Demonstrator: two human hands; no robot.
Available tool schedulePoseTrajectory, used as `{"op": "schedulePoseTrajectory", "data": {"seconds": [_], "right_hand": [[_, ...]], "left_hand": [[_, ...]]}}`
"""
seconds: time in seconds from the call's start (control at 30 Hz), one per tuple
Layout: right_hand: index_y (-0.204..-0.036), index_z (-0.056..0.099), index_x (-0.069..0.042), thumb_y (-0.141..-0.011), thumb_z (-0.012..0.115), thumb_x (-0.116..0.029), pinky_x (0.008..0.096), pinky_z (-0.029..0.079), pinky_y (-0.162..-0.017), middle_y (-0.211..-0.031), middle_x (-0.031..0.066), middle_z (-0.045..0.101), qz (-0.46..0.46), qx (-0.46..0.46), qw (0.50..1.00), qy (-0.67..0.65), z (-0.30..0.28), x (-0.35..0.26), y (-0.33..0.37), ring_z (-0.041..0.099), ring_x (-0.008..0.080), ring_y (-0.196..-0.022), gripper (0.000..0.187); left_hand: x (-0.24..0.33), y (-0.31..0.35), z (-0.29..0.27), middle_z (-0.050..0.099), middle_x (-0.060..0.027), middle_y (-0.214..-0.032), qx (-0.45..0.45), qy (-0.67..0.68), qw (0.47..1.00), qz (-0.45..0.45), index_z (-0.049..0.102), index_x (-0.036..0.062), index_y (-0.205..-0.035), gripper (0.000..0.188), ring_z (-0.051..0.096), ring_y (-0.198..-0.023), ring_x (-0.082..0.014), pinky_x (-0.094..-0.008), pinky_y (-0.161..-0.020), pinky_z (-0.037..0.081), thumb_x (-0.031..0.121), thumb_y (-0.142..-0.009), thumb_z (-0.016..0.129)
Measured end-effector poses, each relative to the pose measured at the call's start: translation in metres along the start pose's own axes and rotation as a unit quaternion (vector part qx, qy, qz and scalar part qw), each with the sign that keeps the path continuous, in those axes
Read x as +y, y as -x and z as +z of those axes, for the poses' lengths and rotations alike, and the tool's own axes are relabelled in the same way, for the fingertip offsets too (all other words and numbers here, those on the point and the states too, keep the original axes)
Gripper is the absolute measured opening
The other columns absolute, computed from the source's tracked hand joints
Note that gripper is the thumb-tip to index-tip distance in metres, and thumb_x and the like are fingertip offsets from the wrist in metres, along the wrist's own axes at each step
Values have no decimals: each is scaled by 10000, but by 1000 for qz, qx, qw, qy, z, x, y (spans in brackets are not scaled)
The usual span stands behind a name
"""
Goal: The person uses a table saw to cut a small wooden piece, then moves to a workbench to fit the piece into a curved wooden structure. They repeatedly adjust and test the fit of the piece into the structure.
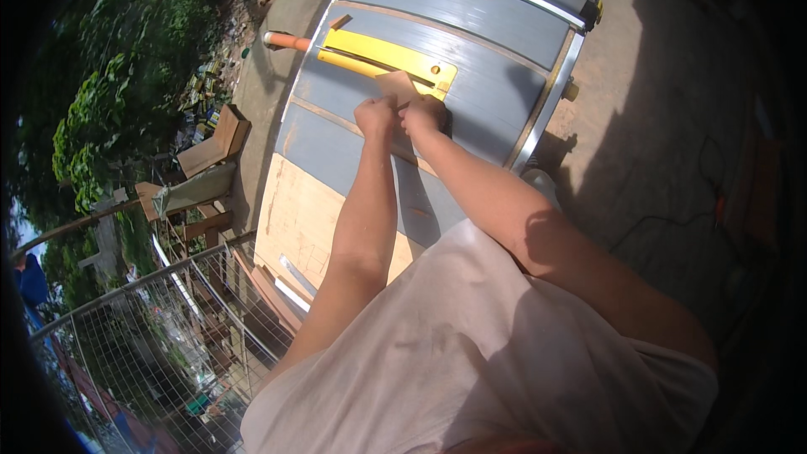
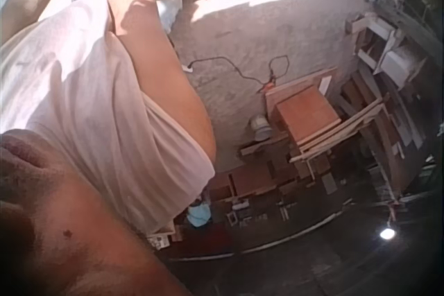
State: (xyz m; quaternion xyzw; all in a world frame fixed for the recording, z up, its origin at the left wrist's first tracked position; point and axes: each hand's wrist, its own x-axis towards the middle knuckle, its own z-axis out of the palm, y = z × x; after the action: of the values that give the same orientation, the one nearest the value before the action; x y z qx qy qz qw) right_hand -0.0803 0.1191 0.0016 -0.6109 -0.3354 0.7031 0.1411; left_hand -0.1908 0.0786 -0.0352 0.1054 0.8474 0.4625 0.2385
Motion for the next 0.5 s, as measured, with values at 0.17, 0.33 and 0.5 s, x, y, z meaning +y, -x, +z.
{"op": "schedulePoseTrajectory", "data": {"seconds": [0.17, 0.33, 0.5], "right_hand": [[-947, 677, -23, -1008, 499, -188, 320, 524, -552, -774, 81, 726, -1, -12, 1000, 13, 0, -1, -1, 670, 169, -611, 250], [-974, 635, 10, -1037, 486, -238, 326, 492, -485, -772, 109, 708, -20, -13, 1000, 16, 0, 1, -5, 628, 179, -560, 297], [-1012, 612, 14, -1037, 492, -237, 327, 515, -481, -779, 126, 699, -12, -13, 999, -35, -2, 3, 2, 636, 193, -557, 278]], "left_hand": [[5, 3, -1, 636, -94, -644, 2, 4, 1000, -3, 637, -18, -739, 232, 580, -509, -173, -328, -471, 462, 127, -830, 794], [8, 8, -1, 642, -78, -671, -6, 25, 1000, -15, 624, -7, -697, 240, 556, -581, -153, -345, -550, 468, 157, -764, 786], [4, 5, -5, 666, -98, -697, -14, -11, 1000, 10, 648, -29, -730, 236, 590, -612, -165, -346, -586, 498, 160, -764, 785]]}}
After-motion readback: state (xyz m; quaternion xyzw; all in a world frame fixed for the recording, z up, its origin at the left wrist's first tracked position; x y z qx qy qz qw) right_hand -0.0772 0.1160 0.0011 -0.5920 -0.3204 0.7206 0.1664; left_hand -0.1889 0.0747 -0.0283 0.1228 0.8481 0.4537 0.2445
